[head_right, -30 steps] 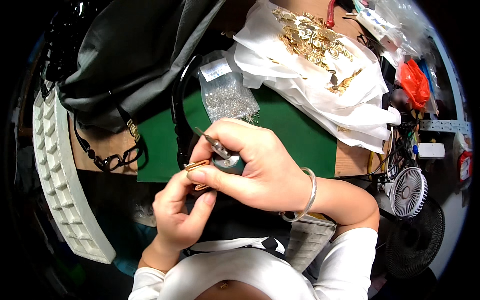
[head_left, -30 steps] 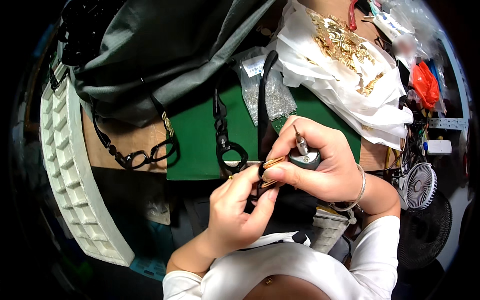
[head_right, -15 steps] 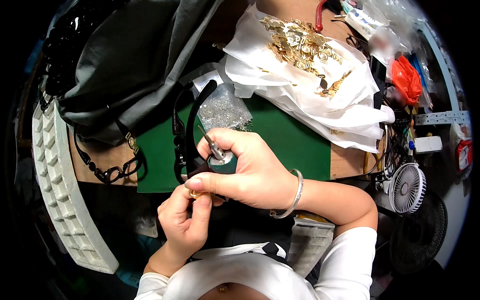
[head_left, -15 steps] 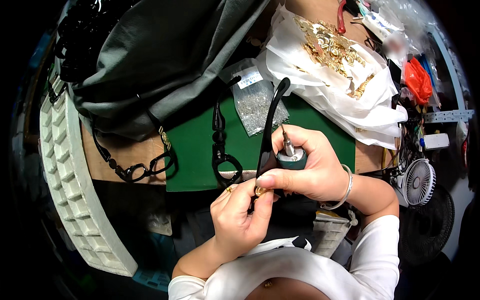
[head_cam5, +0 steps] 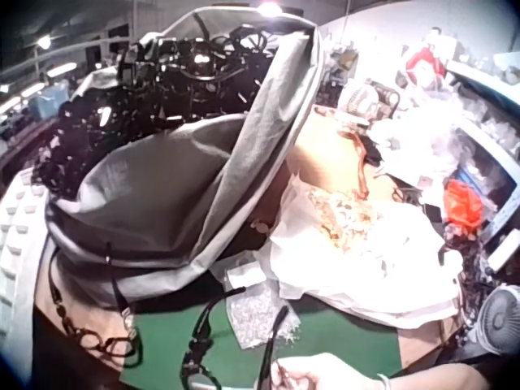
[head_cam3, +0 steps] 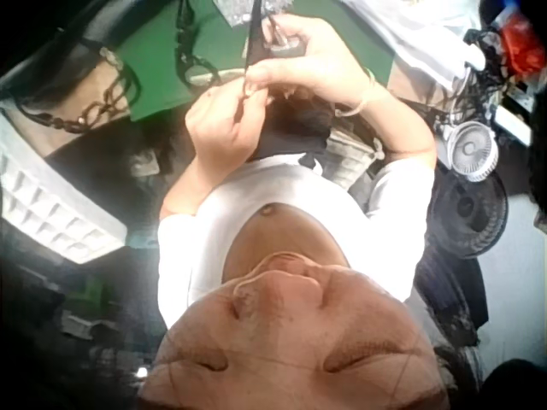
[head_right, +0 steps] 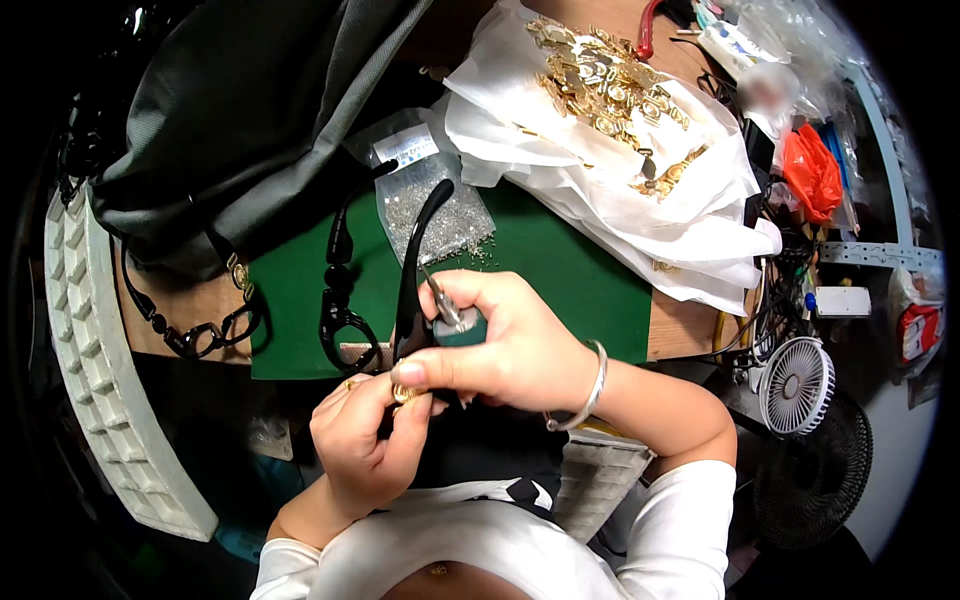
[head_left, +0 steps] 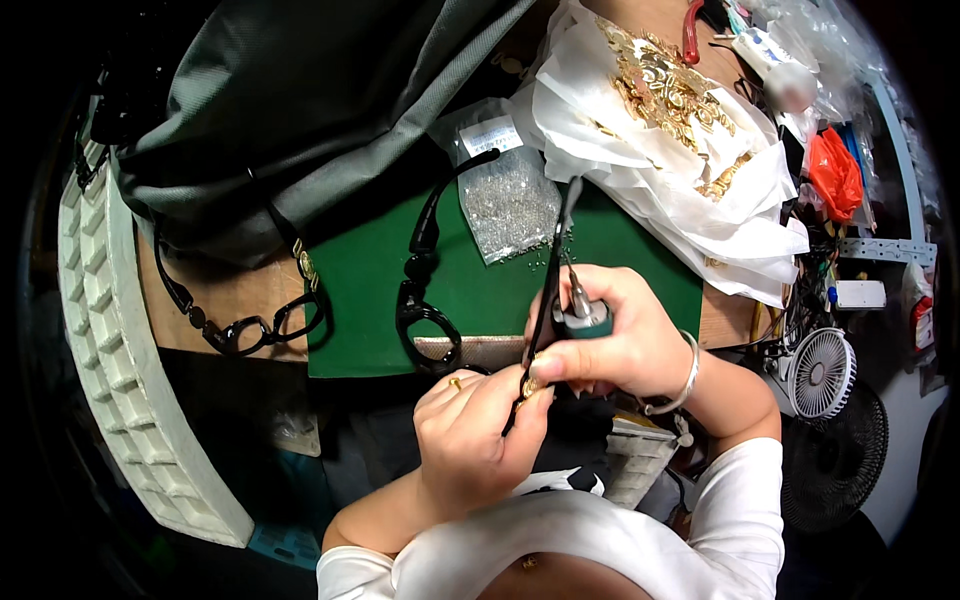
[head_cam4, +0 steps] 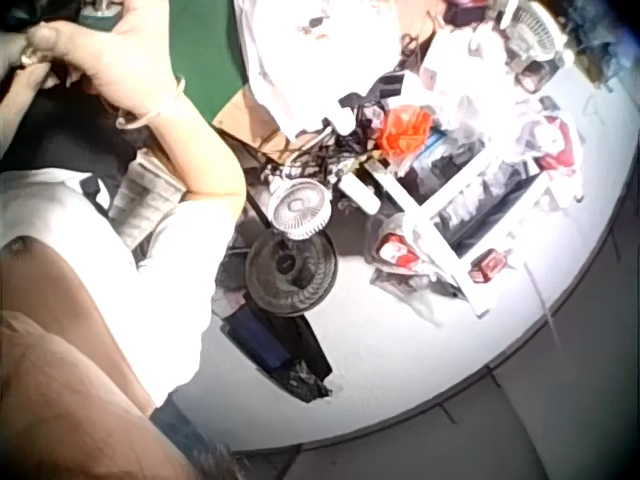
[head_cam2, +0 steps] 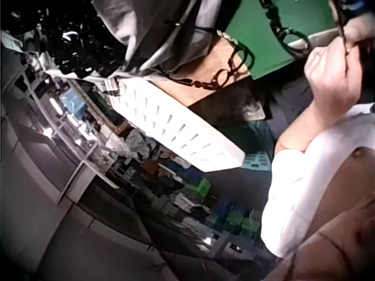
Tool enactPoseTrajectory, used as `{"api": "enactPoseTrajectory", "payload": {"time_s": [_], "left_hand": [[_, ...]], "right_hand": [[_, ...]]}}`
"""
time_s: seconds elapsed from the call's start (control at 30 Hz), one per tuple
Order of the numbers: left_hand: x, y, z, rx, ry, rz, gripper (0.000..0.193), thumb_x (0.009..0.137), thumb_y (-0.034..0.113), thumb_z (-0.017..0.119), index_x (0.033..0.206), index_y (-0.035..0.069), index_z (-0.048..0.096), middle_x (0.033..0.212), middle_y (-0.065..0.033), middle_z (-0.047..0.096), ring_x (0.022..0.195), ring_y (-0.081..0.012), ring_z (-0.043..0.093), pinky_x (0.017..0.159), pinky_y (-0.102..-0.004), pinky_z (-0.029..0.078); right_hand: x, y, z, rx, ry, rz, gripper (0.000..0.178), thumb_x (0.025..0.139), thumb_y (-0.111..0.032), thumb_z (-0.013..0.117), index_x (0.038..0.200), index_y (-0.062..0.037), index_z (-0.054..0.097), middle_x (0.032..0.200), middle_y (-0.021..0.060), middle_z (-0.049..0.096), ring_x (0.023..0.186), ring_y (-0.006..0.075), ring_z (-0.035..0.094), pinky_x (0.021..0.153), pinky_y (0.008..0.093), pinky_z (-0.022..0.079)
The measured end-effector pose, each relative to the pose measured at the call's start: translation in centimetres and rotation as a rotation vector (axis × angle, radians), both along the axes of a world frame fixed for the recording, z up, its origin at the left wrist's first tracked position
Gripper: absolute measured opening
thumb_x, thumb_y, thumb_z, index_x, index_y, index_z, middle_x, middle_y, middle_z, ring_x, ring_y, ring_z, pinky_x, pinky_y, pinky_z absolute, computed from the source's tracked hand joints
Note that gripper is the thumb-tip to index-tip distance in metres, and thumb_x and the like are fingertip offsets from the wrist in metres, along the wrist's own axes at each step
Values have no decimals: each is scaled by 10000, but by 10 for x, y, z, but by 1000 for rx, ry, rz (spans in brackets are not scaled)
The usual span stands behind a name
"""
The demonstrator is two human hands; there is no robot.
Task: The person repeatedly picks up black-framed glasses from a bin, uses a screwdriver to tighten screws on the temples, and places the glasses into a white foam rack. The person handles multiple glasses one at a time, repeating the tightening and placement cycle throughout the clip.
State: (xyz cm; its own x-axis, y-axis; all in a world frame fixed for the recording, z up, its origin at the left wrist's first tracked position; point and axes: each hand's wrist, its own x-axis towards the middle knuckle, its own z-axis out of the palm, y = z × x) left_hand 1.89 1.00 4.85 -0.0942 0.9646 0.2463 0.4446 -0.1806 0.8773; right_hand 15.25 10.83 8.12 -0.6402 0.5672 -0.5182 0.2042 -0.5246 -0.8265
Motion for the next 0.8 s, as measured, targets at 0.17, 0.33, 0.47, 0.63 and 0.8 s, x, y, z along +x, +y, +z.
{"api": "enactPoseTrajectory", "payload": {"time_s": [0.17, 0.33, 0.47, 0.63, 0.8], "left_hand": [[0, -1, -5, 48, 18, 8, 134, 630, 15, 631, 753, -12, 586, 544, -64, 535, 440, -195, 507, 447, -270, 387], [1, 1, -1, 65, 6, 23, 136, 620, 17, 634, 746, -2, 587, 528, -56, 522, 435, -190, 500, 446, -268, 383], [0, -1, -5, 84, 42, -5, 132, 612, 18, 639, 730, 5, 583, 520, -49, 515, 431, -186, 491, 449, -261, 383], [-3, -5, -9, 88, 67, -38, 118, 629, 4, 629, 739, 18, 589, 549, -34, 536, 439, -167, 481, 457, -247, 372], [-7, -2, -16, 180, 67, -113, 125, 624, 22, 645, 730, 3, 580, 523, -37, 501, 426, -178, 474, 440, -258, 373]], "right_hand": [[2, -1, -8, 12, 64, -11, 211, 693, -100, 699, 784, -17, 528, 616, 35, 552, 432, 51, 468, 373, 171, 344], [13, 0, -19, 50, 183, 26, 277, 672, -85, 716, 851, 15, 530, 752, 99, 604, 483, 64, 504, 417, 169, 386], [13, 6, -15, 332, 247, 143, 341, 658, -31, 719, 932, 36, 527, 822, 129, 613, 770, 155, 607, 665, 239, 480], [12, -1, -16, 260, 208, 104, 281, 693, -92, 706, 916, 8, 568, 778, 46, 607, 729, 77, 561, 643, 207, 443], [12, 10, -21, 290, 191, 262, 201, 651, 7, 711, 790, 29, 567, 750, 104, 616, 702, 161, 608, 627, 246, 473]]}}
